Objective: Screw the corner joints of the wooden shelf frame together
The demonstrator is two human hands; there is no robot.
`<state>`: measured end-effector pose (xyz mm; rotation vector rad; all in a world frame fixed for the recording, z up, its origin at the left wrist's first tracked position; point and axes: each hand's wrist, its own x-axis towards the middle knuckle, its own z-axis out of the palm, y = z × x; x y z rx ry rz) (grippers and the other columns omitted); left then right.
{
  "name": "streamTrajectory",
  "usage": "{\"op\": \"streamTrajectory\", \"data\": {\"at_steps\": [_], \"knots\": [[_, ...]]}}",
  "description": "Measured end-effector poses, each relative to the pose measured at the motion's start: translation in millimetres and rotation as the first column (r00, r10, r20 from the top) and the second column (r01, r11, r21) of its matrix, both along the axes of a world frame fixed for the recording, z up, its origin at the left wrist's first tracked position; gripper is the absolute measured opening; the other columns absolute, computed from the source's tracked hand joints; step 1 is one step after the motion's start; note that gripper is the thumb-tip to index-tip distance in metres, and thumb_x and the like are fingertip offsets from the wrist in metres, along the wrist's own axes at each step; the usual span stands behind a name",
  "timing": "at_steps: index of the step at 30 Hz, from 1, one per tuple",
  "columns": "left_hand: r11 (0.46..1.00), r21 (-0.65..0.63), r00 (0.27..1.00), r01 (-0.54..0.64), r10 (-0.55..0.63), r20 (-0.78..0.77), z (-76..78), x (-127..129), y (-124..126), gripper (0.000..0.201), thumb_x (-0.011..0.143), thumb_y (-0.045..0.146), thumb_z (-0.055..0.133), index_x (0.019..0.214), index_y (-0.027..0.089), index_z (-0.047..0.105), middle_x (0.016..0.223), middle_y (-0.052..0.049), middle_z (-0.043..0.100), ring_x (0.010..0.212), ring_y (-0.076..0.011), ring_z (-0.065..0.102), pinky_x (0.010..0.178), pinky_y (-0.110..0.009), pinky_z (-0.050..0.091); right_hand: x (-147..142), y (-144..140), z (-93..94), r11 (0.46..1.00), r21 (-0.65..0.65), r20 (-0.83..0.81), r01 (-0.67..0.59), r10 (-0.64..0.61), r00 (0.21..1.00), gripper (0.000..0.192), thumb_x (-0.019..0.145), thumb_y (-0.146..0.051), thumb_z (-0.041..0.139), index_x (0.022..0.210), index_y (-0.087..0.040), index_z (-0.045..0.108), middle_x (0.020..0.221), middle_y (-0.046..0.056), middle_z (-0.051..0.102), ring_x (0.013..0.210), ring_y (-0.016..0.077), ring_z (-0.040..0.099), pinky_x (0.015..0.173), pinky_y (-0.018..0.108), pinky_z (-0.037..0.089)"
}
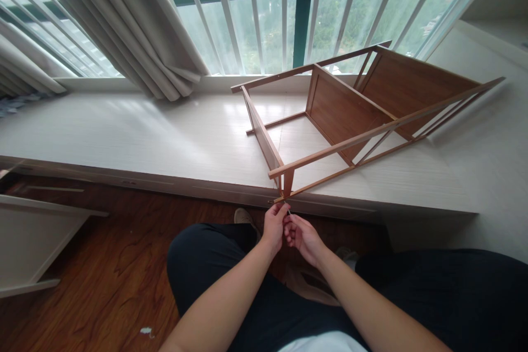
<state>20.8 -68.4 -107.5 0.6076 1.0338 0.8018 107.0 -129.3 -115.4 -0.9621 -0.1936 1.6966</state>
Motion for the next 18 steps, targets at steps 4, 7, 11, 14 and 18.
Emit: {"op": "streamTrajectory", "data": {"at_steps": [4, 7, 11, 14, 18], "knots": [[1.000, 0.004, 1.000, -0.010, 0.010, -0.001, -2.8, -0.6, 0.4, 0.047, 0.065, 0.052, 0.084, 0.083, 0.016, 0.059, 0.053, 0.008, 0.049, 0.032, -0.0051, 0.038, 0.031, -0.019, 0.024, 0.5, -0.5, -3.3, 1.000, 0.011, 0.040, -0.001, 0.001, 0.999, 0.035, 0.080, -0.051, 0.074, 0.090, -0.020, 0.061, 0.062, -0.002, 0.062, 0.047, 0.0097, 0.050, 0.043, 0.020, 0.034], [1.000, 0.014, 1.000, -0.021, 0.021, -0.006, -3.9, -0.5, 0.8, 0.045, 0.065, 0.050, 0.084, 0.083, 0.015, 0.062, 0.054, 0.007, 0.049, 0.036, -0.0053, 0.039, 0.034, -0.019, 0.024, 0.0, -1.1, -5.9, 1.000, 0.021, 0.086, 0.001, -0.003, 0.996, 0.036, 0.080, -0.051, 0.074, 0.089, -0.020, 0.060, 0.062, -0.002, 0.062, 0.047, 0.0094, 0.050, 0.043, 0.019, 0.034], [0.999, 0.024, 0.999, -0.038, 0.038, -0.006, -5.8, -0.4, 0.9, 0.044, 0.065, 0.049, 0.085, 0.082, 0.014, 0.064, 0.055, 0.007, 0.049, 0.039, -0.0057, 0.040, 0.035, -0.019, 0.024, -1.3, -2.1, -7.9, 0.999, 0.041, 0.165, 0.025, -0.031, 0.986, 0.036, 0.080, -0.051, 0.074, 0.088, -0.019, 0.059, 0.062, -0.003, 0.062, 0.047, 0.0088, 0.050, 0.043, 0.018, 0.034], [0.998, 0.038, 0.999, -0.039, 0.039, -0.002, -8.5, -0.9, 0.8, 0.043, 0.066, 0.049, 0.083, 0.083, 0.013, 0.067, 0.055, 0.006, 0.047, 0.041, -0.0059, 0.039, 0.037, -0.020, 0.025, -1.6, -2.3, -8.7, 0.995, 0.071, 0.276, 0.063, -0.081, 0.958, 0.035, 0.080, -0.050, 0.074, 0.086, -0.019, 0.059, 0.060, -0.003, 0.061, 0.046, 0.0088, 0.050, 0.043, 0.019, 0.034], [0.997, 0.061, 0.999, -0.044, 0.045, -0.007, -10.7, -1.7, 1.4, 0.043, 0.067, 0.049, 0.083, 0.084, 0.011, 0.071, 0.058, 0.005, 0.048, 0.049, -0.0068, 0.042, 0.044, -0.020, 0.031, -0.7, -1.4, -8.8, 0.985, 0.125, 0.390, 0.119, -0.159, 0.907, 0.035, 0.081, -0.051, 0.073, 0.084, -0.020, 0.058, 0.058, -0.004, 0.059, 0.046, 0.0095, 0.048, 0.043, 0.020, 0.034]]}}
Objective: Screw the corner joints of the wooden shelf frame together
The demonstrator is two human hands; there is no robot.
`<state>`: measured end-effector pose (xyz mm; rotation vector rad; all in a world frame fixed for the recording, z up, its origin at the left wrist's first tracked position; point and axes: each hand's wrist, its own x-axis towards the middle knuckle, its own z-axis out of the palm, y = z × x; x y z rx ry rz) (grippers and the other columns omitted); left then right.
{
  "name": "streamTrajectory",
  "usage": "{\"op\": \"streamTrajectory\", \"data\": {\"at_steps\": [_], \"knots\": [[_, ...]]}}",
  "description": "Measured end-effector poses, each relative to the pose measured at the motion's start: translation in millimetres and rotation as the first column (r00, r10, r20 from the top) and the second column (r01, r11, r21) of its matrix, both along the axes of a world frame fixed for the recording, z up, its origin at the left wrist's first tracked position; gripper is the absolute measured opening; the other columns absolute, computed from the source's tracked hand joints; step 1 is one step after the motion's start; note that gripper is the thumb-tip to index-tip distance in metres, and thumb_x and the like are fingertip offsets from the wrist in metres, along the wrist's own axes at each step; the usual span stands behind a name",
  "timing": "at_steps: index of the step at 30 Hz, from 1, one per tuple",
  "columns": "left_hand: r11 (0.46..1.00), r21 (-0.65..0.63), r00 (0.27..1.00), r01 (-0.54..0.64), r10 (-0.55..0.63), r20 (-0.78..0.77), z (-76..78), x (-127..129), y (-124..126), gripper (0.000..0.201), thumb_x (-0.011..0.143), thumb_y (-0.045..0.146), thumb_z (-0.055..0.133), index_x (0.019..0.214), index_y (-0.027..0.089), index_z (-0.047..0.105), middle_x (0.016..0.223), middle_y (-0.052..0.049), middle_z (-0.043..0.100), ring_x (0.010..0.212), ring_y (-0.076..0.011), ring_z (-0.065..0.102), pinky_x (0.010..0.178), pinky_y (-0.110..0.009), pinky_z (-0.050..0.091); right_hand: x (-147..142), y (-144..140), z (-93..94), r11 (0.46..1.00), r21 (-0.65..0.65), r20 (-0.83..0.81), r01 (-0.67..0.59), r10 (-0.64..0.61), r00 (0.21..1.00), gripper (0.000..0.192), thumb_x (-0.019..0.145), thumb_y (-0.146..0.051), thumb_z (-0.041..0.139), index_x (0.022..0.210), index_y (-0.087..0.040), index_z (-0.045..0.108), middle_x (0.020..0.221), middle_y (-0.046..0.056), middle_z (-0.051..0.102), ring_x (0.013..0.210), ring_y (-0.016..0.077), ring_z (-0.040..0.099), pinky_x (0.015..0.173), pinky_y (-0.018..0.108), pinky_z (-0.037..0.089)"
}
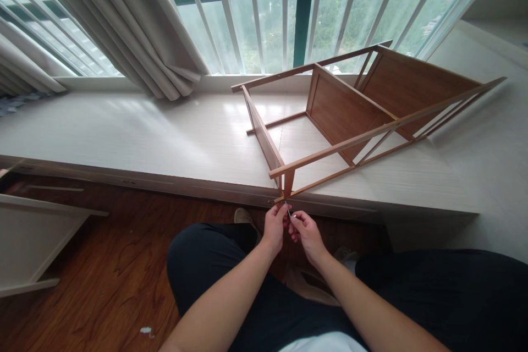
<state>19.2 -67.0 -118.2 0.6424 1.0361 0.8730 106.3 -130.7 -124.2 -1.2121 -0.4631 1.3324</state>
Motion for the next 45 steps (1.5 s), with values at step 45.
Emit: {"op": "streamTrajectory", "data": {"at_steps": [45], "knots": [[0.997, -0.063, 0.998, 0.034, -0.031, 0.049, 8.2, 3, -2, 0.042, 0.068, 0.048, 0.083, 0.083, 0.015, 0.062, 0.057, 0.005, 0.055, 0.035, -0.0059, 0.043, 0.033, -0.018, 0.028, 4, 4, 7.5, 0.990, -0.091, -0.483, -0.107, 0.050, 0.874, 0.028, 0.086, -0.047, 0.066, 0.085, -0.019, 0.063, 0.061, 0.000, 0.060, 0.046, 0.0117, 0.048, 0.043, 0.022, 0.033]]}}
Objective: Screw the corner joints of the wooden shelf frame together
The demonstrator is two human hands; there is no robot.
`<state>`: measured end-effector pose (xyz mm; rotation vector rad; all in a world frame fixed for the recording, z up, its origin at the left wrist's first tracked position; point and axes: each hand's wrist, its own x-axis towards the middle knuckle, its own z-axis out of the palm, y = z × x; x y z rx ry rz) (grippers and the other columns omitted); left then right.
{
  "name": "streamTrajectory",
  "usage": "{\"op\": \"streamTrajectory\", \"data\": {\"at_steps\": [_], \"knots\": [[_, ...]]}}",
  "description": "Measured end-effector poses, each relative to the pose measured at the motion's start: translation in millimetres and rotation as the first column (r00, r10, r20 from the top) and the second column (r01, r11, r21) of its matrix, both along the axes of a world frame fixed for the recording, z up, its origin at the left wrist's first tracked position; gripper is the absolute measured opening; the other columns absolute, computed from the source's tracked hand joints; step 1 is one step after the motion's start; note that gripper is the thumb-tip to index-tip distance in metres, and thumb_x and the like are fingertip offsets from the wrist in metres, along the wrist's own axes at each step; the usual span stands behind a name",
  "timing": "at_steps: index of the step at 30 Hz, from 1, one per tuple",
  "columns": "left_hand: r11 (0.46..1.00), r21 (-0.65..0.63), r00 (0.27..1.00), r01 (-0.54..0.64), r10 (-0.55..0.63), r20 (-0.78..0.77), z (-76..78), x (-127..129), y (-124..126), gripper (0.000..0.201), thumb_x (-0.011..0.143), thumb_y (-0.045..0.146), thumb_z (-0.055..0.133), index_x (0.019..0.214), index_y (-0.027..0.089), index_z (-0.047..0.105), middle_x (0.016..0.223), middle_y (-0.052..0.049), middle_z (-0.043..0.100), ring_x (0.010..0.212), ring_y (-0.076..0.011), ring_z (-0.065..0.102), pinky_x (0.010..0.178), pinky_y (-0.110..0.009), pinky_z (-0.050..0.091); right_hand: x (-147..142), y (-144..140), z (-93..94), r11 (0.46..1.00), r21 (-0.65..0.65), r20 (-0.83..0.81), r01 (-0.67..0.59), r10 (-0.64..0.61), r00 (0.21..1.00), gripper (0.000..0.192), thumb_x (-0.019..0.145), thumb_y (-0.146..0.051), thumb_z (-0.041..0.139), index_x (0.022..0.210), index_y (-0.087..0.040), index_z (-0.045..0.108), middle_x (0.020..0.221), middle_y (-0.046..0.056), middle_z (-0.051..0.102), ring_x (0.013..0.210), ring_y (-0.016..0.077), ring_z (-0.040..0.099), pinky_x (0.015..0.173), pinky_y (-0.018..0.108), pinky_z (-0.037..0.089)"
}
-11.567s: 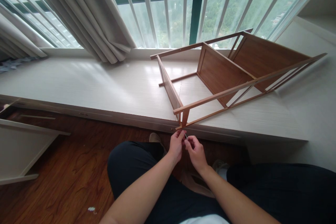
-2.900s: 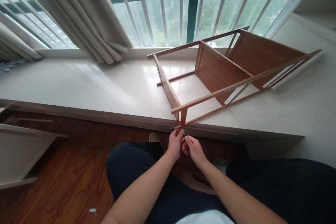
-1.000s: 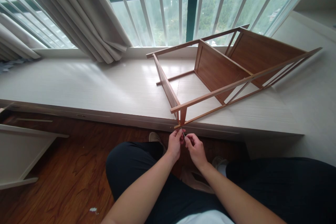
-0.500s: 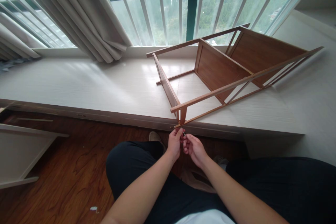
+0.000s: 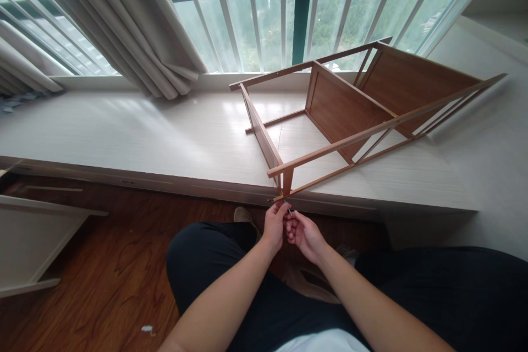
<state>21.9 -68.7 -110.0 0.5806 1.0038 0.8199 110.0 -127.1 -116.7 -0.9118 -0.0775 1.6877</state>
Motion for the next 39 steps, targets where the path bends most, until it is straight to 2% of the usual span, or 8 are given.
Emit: {"op": "streamTrajectory", "data": {"at_steps": [4, 8, 15, 24, 28, 32, 36, 39], "knots": [[1.000, 0.014, 1.000, -0.018, 0.018, 0.005, -3.0, 0.1, 0.3, 0.041, 0.068, 0.047, 0.083, 0.083, 0.013, 0.064, 0.060, 0.003, 0.056, 0.040, -0.0060, 0.046, 0.037, -0.019, 0.031, -0.4, -0.6, 2.5, 0.999, 0.028, 0.082, 0.034, -0.036, 0.996, 0.031, 0.084, -0.048, 0.069, 0.087, -0.018, 0.063, 0.060, -0.001, 0.060, 0.045, 0.0109, 0.049, 0.042, 0.021, 0.034], [1.000, 0.019, 1.000, -0.006, 0.006, 0.008, -4.1, 0.3, 1.0, 0.040, 0.070, 0.048, 0.081, 0.084, 0.013, 0.065, 0.059, 0.003, 0.056, 0.039, -0.0066, 0.044, 0.038, -0.020, 0.030, -1.9, -0.7, 2.9, 0.995, 0.075, 0.236, 0.061, -0.077, 0.969, 0.036, 0.083, -0.055, 0.069, 0.087, -0.020, 0.060, 0.059, -0.002, 0.061, 0.044, 0.0107, 0.049, 0.041, 0.020, 0.034], [0.996, 0.079, 0.999, -0.039, 0.039, 0.001, -6.9, -0.6, 2.1, 0.039, 0.070, 0.044, 0.082, 0.085, 0.010, 0.072, 0.059, 0.004, 0.050, 0.049, -0.0049, 0.042, 0.047, -0.019, 0.031, -1.4, -2.0, -1.7, 0.979, 0.193, 0.586, 0.065, -0.168, 0.793, 0.037, 0.087, -0.057, 0.064, 0.086, -0.021, 0.060, 0.062, -0.002, 0.059, 0.046, 0.0104, 0.047, 0.042, 0.021, 0.034], [0.996, 0.079, 0.999, -0.042, 0.041, 0.013, -9.4, -0.8, 2.4, 0.039, 0.071, 0.045, 0.082, 0.085, 0.010, 0.072, 0.060, 0.004, 0.049, 0.052, -0.0060, 0.042, 0.048, -0.019, 0.030, -3.4, -4.5, -3.2, 0.979, 0.204, 0.699, 0.026, -0.164, 0.696, 0.032, 0.092, -0.053, 0.060, 0.092, -0.020, 0.061, 0.067, -0.002, 0.059, 0.052, 0.0118, 0.049, 0.048, 0.024, 0.039], [0.996, 0.071, 0.999, -0.045, 0.043, 0.023, -8.4, -1.0, 1.9, 0.039, 0.070, 0.045, 0.082, 0.085, 0.010, 0.071, 0.060, 0.004, 0.050, 0.051, -0.0055, 0.043, 0.047, -0.019, 0.031, -4.8, -3.1, -3.0, 0.977, 0.206, 0.673, 0.053, -0.181, 0.717, 0.033, 0.091, -0.053, 0.061, 0.090, -0.020, 0.061, 0.064, -0.002, 0.059, 0.050, 0.0116, 0.048, 0.047, 0.023, 0.038], [0.998, 0.056, 0.999, -0.024, 0.023, 0.023, -7.3, -1.0, 1.5, 0.040, 0.072, 0.047, 0.080, 0.087, 0.012, 0.068, 0.060, 0.004, 0.053, 0.044, -0.0059, 0.045, 0.043, -0.019, 0.032, -6.6, -1.0, -1.9, 0.978, 0.191, 0.562, 0.090, -0.184, 0.806, 0.035, 0.089, -0.055, 0.062, 0.086, -0.020, 0.061, 0.059, -0.002, 0.059, 0.046, 0.0110, 0.047, 0.042, 0.022, 0.035], [0.999, 0.040, 1.000, 0.006, -0.006, 0.019, -5.8, -0.3, 1.7, 0.042, 0.072, 0.050, 0.079, 0.086, 0.014, 0.064, 0.056, 0.007, 0.050, 0.037, -0.0067, 0.043, 0.037, -0.020, 0.031, -8.0, -0.4, 0.9, 0.984, 0.119, 0.337, 0.135, -0.167, 0.927, 0.032, 0.083, -0.051, 0.068, 0.083, -0.019, 0.063, 0.058, -0.002, 0.059, 0.043, 0.0104, 0.047, 0.040, 0.021, 0.033], [0.999, 0.034, 1.000, -0.004, 0.004, -0.004, -3.3, 0.2, 2.1, 0.041, 0.072, 0.049, 0.080, 0.085, 0.014, 0.063, 0.055, 0.007, 0.049, 0.035, -0.0062, 0.043, 0.035, -0.019, 0.030, -7.1, 0.2, 2.9, 0.988, 0.047, 0.110, 0.146, -0.150, 0.983, 0.026, 0.079, -0.042, 0.072, 0.079, -0.018, 0.063, 0.058, -0.002, 0.059, 0.045, 0.0106, 0.048, 0.041, 0.021, 0.033]]}}
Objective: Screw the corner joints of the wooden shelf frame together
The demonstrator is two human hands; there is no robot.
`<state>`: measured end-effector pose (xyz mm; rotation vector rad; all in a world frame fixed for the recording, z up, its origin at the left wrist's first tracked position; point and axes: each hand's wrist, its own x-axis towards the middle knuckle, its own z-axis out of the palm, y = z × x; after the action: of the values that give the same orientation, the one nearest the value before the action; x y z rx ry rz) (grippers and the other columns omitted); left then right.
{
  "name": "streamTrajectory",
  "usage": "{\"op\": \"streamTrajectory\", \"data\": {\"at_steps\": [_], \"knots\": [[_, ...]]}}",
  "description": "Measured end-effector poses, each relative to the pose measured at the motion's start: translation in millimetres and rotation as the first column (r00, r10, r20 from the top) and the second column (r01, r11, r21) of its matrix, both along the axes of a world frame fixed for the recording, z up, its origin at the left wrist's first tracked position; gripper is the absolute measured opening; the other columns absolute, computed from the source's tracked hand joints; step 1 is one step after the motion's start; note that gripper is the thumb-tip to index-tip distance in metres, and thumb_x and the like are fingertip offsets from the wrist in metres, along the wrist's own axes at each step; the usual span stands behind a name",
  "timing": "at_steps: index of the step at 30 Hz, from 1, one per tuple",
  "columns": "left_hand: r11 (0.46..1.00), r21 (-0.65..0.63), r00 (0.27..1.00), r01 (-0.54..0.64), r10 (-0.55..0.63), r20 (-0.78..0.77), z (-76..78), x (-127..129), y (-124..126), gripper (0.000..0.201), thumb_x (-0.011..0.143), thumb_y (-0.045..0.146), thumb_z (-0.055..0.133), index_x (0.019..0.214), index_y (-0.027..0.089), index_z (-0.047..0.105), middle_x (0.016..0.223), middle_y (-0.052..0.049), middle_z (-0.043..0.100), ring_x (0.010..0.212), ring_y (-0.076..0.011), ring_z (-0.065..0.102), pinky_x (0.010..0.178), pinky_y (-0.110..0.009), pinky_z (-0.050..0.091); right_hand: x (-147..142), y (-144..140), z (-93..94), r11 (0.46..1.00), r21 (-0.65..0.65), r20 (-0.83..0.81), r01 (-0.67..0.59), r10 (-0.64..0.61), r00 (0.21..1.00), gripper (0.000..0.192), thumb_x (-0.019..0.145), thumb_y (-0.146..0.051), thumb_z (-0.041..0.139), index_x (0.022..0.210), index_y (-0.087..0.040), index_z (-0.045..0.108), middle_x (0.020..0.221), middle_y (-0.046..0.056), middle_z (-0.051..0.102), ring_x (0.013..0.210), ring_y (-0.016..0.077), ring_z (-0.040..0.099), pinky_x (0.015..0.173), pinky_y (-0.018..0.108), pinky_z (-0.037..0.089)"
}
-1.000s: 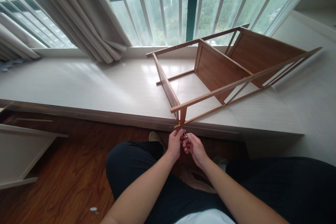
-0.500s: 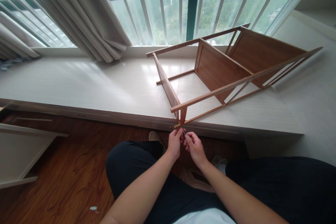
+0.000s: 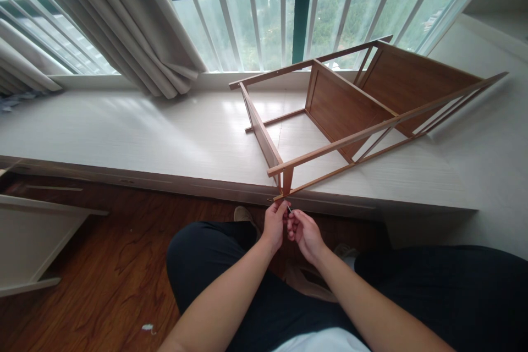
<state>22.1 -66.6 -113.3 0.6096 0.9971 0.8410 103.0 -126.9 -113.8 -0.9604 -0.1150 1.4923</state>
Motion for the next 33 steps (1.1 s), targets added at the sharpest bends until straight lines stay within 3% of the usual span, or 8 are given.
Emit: {"op": "streamTrajectory", "data": {"at_steps": [4, 7, 16, 23, 33], "knots": [[1.000, -0.019, 1.000, -0.001, 0.000, -0.025, 3.6, -0.1, 0.5, 0.040, 0.071, 0.048, 0.080, 0.083, 0.014, 0.063, 0.052, 0.007, 0.050, 0.033, -0.0058, 0.043, 0.033, -0.018, 0.026, 3.2, 1.5, 0.2, 0.993, -0.060, -0.231, -0.105, 0.089, 0.969, 0.019, 0.080, -0.035, 0.070, 0.077, -0.017, 0.063, 0.058, -0.001, 0.059, 0.045, 0.0106, 0.048, 0.042, 0.022, 0.034], [1.000, -0.020, 1.000, 0.002, -0.003, -0.030, 4.3, -0.4, 0.8, 0.040, 0.071, 0.048, 0.080, 0.083, 0.015, 0.063, 0.052, 0.008, 0.050, 0.032, -0.0057, 0.043, 0.032, -0.018, 0.026, 4.2, 2.0, -0.6, 0.990, -0.070, -0.250, -0.123, 0.102, 0.963, 0.018, 0.083, -0.034, 0.066, 0.077, -0.017, 0.063, 0.058, -0.001, 0.059, 0.045, 0.0108, 0.048, 0.043, 0.022, 0.034], [0.999, -0.042, 0.999, 0.013, -0.015, -0.036, 5.5, 0.8, -1.0, 0.043, 0.067, 0.050, 0.082, 0.082, 0.015, 0.061, 0.054, 0.006, 0.054, 0.031, -0.0066, 0.042, 0.030, -0.019, 0.025, 1.6, -0.1, 0.4, 0.996, -0.024, -0.091, -0.089, 0.086, 0.992, 0.030, 0.083, -0.046, 0.068, 0.085, -0.016, 0.065, 0.059, 0.000, 0.061, 0.044, 0.0108, 0.048, 0.041, 0.021, 0.033], [1.000, -0.014, 1.000, 0.009, -0.010, -0.026, 0.9, -0.1, -0.8, 0.042, 0.071, 0.051, 0.080, 0.085, 0.014, 0.064, 0.059, 0.003, 0.057, 0.038, -0.0067, 0.043, 0.038, -0.020, 0.030, 1.6, -1.2, 2.1, 0.999, 0.030, 0.073, -0.037, 0.035, 0.997, 0.031, 0.084, -0.050, 0.069, 0.086, -0.019, 0.061, 0.060, -0.002, 0.061, 0.043, 0.0102, 0.048, 0.040, 0.021, 0.034], [0.999, 0.041, 0.999, -0.023, 0.025, -0.042, -2.2, -0.9, 1.2, 0.039, 0.070, 0.046, 0.081, 0.084, 0.011, 0.072, 0.060, 0.004, 0.050, 0.051, -0.0060, 0.042, 0.048, -0.020, 0.031, 2.7, -2.4, -0.5, 0.998, 0.062, 0.309, 0.002, -0.022, 0.951, 0.034, 0.085, -0.052, 0.068, 0.090, -0.021, 0.058, 0.060, -0.003, 0.062, 0.045, 0.0097, 0.048, 0.041, 0.019, 0.035]]}}
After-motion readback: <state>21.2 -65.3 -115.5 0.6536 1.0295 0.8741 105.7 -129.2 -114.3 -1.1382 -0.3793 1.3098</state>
